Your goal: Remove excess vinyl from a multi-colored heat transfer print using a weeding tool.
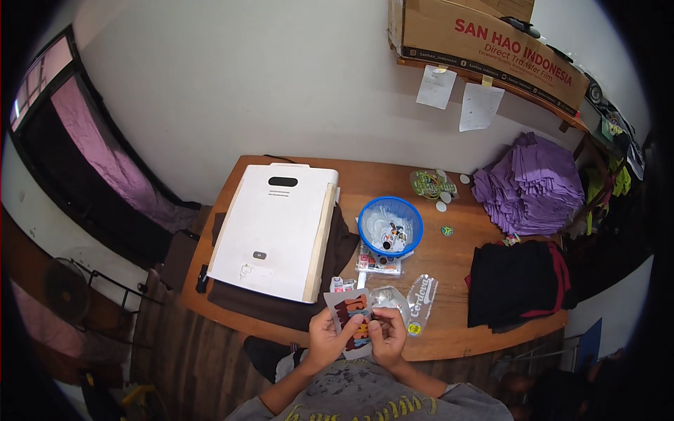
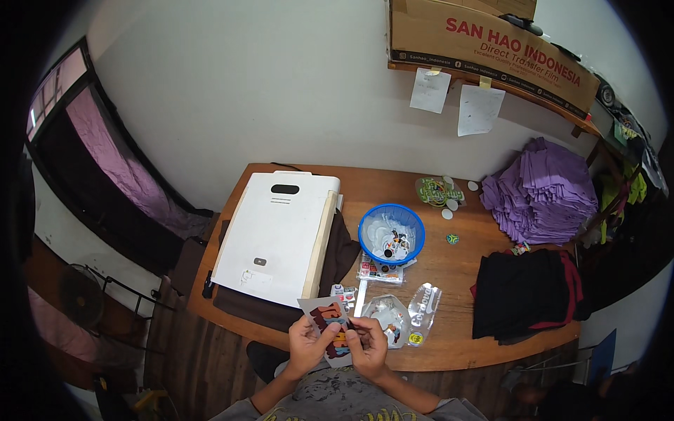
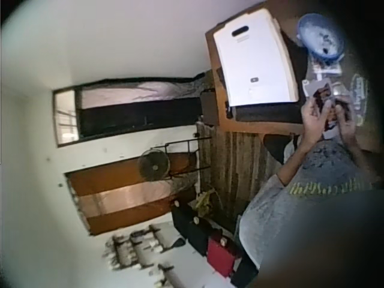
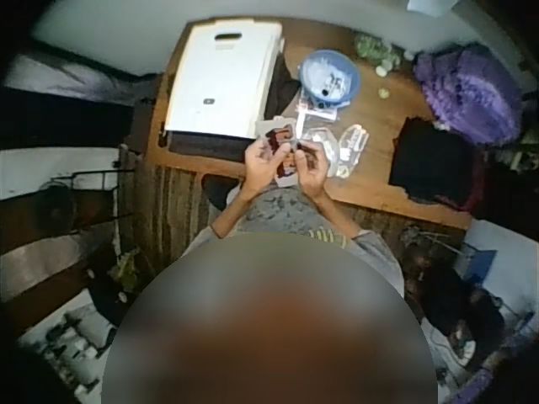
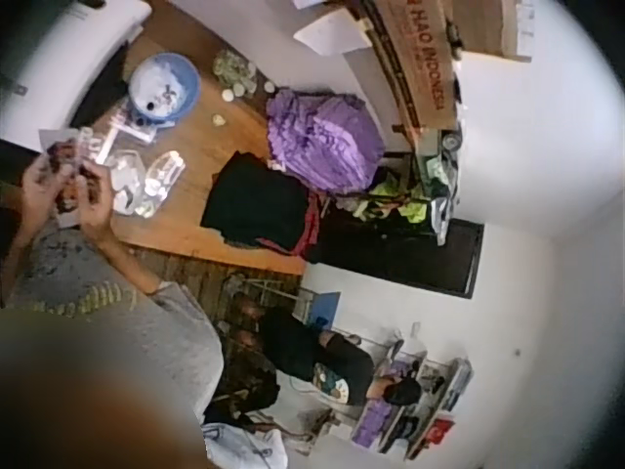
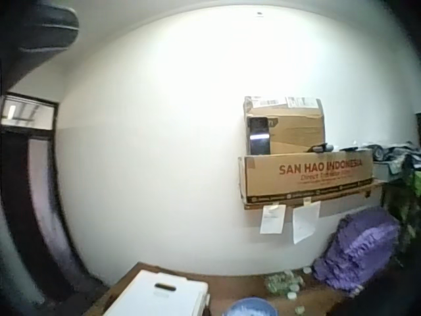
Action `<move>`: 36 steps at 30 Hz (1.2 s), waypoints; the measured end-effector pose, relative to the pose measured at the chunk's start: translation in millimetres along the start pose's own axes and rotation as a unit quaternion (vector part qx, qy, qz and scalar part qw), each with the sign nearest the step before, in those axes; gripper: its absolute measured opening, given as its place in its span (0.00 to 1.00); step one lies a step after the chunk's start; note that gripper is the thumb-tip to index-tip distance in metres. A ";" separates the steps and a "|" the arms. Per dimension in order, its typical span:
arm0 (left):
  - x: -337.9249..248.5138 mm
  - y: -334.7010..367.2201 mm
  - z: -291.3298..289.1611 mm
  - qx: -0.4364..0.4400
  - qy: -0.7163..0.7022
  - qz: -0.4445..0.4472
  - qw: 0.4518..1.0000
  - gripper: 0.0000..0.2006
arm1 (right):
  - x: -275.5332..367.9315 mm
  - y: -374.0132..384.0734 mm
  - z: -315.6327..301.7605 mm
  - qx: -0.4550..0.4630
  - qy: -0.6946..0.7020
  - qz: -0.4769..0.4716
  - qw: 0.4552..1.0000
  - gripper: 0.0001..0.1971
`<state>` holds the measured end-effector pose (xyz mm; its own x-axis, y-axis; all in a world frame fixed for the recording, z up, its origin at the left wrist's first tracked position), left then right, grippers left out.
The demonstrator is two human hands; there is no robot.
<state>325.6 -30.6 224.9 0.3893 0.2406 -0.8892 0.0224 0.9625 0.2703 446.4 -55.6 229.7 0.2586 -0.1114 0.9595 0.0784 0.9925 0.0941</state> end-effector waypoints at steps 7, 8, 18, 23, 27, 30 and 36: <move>-1.3 1.6 1.5 0.008 0.019 0.003 1.000 0.11 | -1.1 2.1 0.6 0.003 0.026 0.007 1.000 0.11; -1.8 2.1 1.6 0.005 0.017 0.005 1.000 0.12 | -0.6 2.6 0.6 0.003 0.023 0.005 1.000 0.11; 4.2 1.8 3.2 0.019 0.033 -0.014 0.999 0.12 | 3.9 6.2 -1.2 -0.011 0.025 0.001 1.000 0.11; 7.9 -0.9 1.1 0.014 0.007 -0.022 1.000 0.13 | -2.0 5.6 -1.3 -0.010 0.027 0.002 1.000 0.11; 5.6 -0.7 2.5 0.015 0.017 -0.022 0.999 0.13 | -0.6 5.9 -2.5 -0.016 0.023 0.003 1.000 0.11; 5.7 -0.1 4.4 0.028 0.030 -0.013 0.999 0.12 | 7.1 9.6 0.3 -0.014 0.044 -0.001 0.999 0.11; 9.4 -2.2 6.1 0.037 0.022 -0.026 0.999 0.13 | -0.5 6.9 -7.2 -0.034 0.026 0.007 0.999 0.12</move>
<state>334.8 -31.2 218.3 0.3447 0.1977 -0.9177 0.1101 0.9623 0.2487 453.8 -49.1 227.9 0.3097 -0.1018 0.9454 0.1395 0.9884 0.0608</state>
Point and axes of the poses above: each hand's wrist, its own y-axis towards the middle knuckle, its own z-axis out of the palm, x = y × z, the point moved 10 cm from there along y, towards the middle knuckle, and after that the axes turned 13 degrees about z, right-handed, at the moved point
